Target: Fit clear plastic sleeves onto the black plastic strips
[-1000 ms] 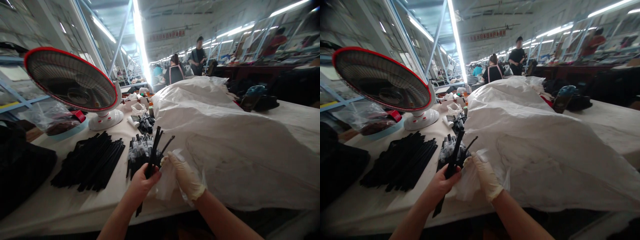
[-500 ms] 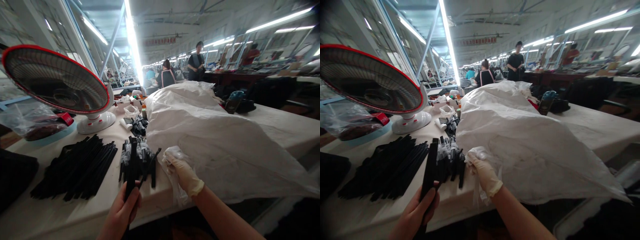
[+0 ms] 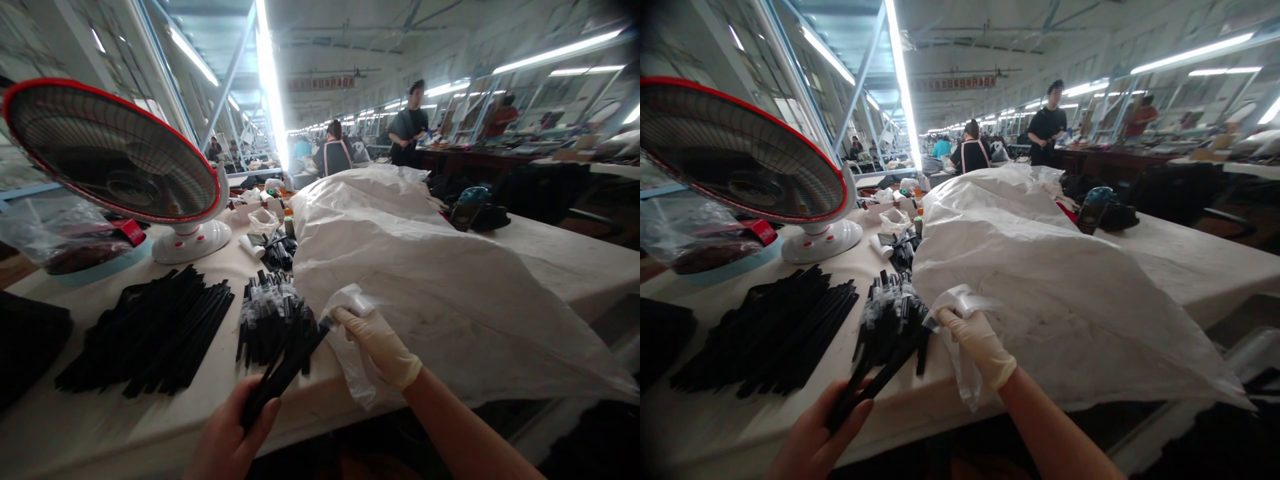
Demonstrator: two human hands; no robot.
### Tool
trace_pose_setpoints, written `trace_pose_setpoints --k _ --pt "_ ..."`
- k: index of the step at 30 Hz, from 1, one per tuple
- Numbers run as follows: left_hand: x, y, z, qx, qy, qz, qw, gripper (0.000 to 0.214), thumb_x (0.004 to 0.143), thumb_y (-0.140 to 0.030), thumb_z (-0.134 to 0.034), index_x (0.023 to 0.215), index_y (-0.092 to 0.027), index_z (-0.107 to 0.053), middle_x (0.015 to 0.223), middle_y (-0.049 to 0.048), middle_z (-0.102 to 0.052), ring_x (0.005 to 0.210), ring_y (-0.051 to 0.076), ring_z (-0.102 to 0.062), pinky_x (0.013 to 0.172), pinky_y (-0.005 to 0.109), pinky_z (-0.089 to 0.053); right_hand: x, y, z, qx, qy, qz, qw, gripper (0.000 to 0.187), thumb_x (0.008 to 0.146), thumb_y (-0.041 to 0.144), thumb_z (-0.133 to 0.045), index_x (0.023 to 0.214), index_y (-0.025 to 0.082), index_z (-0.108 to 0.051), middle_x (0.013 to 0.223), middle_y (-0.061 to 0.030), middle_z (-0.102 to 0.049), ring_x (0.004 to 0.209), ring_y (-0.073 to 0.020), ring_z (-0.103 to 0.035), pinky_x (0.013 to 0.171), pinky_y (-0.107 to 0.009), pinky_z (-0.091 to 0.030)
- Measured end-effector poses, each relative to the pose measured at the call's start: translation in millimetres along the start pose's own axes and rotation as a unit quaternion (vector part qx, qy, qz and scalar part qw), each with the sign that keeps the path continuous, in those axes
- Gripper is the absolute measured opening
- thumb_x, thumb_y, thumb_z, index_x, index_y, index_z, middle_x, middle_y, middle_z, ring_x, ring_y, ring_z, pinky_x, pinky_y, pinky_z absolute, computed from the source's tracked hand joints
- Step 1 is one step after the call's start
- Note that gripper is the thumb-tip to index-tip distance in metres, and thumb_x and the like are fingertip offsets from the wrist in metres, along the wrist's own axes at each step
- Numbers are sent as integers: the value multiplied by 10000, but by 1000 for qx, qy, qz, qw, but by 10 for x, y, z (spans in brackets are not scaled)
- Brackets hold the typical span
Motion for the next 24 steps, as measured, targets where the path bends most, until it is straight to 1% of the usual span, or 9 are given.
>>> trace_pose_setpoints --k 2,7,11,13,16,18,20,22,24 --pt "37 -21 -72 24 6 -24 999 241 752 -424 -557 892 -232 -595 724 -3 -672 665 188 -627 613 250 -480 -51 -28 -133 30 34 -6 999 300 702 457 -649 679 164 -589 588 30 -514 524 -94 -409 498 -233 -318" --pt "152 -121 -206 -36 -70 -18 997 311 770 -425 -520 996 -217 -564 789 16 -672 716 193 -628 649 278 -481 -249 -239 -580 95 120 -62 986 374 670 519 -657 687 146 -627 609 4 -575 569 -114 -480 546 -240 -364" --pt "177 -67 -376 -112 -31 36 993 490 756 -469 -513 1154 -183 -495 558 -51 -560 424 129 -484 411 230 -385 -318 -322 -570 36 81 -63 994 360 688 517 -648 669 159 -612 598 13 -572 586 -119 -503 590 -246 -392" --pt "171 -33 -366 -124 -37 48 990 529 760 -496 -505 1172 -164 -494 489 -74 -488 383 111 -413 371 214 -327 -353 -309 -563 23 64 -42 997 361 716 528 -614 684 168 -612 614 6 -584 605 -130 -523 604 -251 -409" --pt "152 -10 -260 -147 -80 44 985 569 738 -547 -531 1142 -146 -542 488 -69 -459 423 110 -413 392 210 -329 -408 -230 -656 62 107 -4 992 376 721 536 -606 825 177 -644 752 -27 -641 761 -171 -584 704 -269 -443" --pt "132 15 -235 -158 -78 50 983 540 710 -573 -555 1042 -151 -612 487 -64 -445 422 103 -394 392 208 -323 -394 -178 -667 108 135 -12 985 414 698 545 -626 894 181 -649 743 -25 -643 764 -177 -592 698 -273 -454" --pt "115 28 -237 -150 -67 57 985 483 682 -585 -577 902 -163 -662 471 -63 -423 409 95 -368 387 207 -308 -319 -153 -569 169 103 -39 979 442 699 575 -607 889 179 -649 642 -6 -612 651 -162 -577 612 -269 -454" --pt "116 11 -235 -131 -70 57 987 425 661 -571 -602 799 -176 -673 455 -62 -405 410 97 -362 390 210 -303 -260 -172 -470 228 31 -62 971 458 706 600 -580 852 171 -649 583 2 -584 570 -152 -548 542 -267 -435" --pt "135 -24 -221 -120 -89 55 987 382 660 -547 -612 759 -182 -663 468 -54 -427 432 107 -380 405 215 -314 -270 -210 -517 253 -2 -68 965 435 680 574 -625 820 163 -652 609 -12 -598 587 -158 -553 539 -268 -429"
Point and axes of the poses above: each hand's wrist, its own x-axis towards the middle knuckle, its own z-axis out of the back of the hand, y = z × x, the point moved 9 cm from there along x, towards the middle knuckle
